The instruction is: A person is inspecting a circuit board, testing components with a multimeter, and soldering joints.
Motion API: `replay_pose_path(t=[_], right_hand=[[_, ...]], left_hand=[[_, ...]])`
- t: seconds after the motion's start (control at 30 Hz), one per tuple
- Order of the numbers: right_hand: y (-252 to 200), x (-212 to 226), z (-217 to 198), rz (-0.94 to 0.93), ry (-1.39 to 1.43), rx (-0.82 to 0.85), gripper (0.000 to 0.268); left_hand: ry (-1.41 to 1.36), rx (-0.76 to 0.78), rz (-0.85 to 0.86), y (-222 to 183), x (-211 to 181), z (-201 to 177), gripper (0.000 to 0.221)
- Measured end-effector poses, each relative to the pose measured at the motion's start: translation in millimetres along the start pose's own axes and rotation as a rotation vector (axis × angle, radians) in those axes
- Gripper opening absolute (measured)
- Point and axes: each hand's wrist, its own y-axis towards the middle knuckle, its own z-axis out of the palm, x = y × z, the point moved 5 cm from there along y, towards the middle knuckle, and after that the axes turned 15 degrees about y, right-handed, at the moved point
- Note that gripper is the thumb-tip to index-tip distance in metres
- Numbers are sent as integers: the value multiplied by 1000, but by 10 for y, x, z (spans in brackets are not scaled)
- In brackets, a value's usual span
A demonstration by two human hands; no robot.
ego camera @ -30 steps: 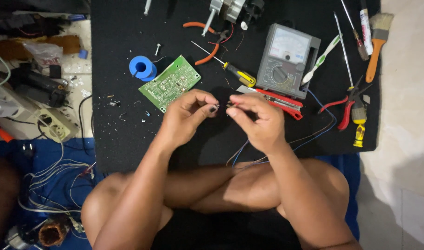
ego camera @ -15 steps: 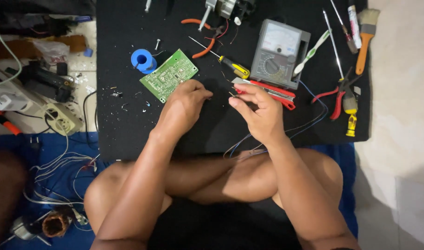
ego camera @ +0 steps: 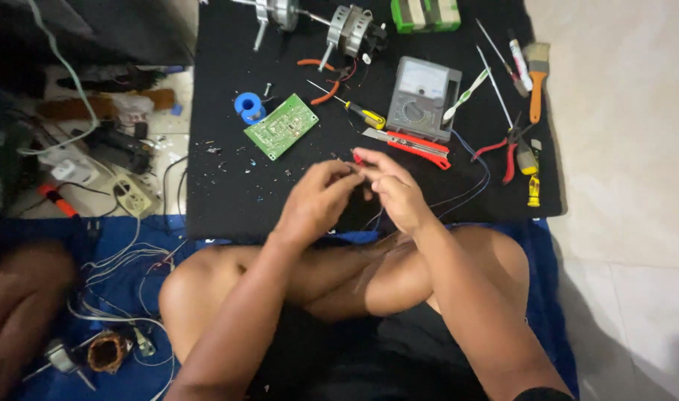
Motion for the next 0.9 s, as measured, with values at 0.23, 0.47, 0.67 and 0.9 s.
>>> replay_pose_path(t=[0.23,0.47,0.67,0.9], right_hand=[[-301,124,216,187,185,169,77],[-289,7,127,163,130,183,55],[-232,51,-90,-26,12,-27,31],[-345,416,-109,-201,9,-153,22]], left_hand=[[-16,-103,-60,-243,-30,-99,10],[42,-96,-57,-344,-151,-296,18],[-158,-155,-387,-438,-36,-310,16],[-502,-180,-845,-523,134,-106,10]])
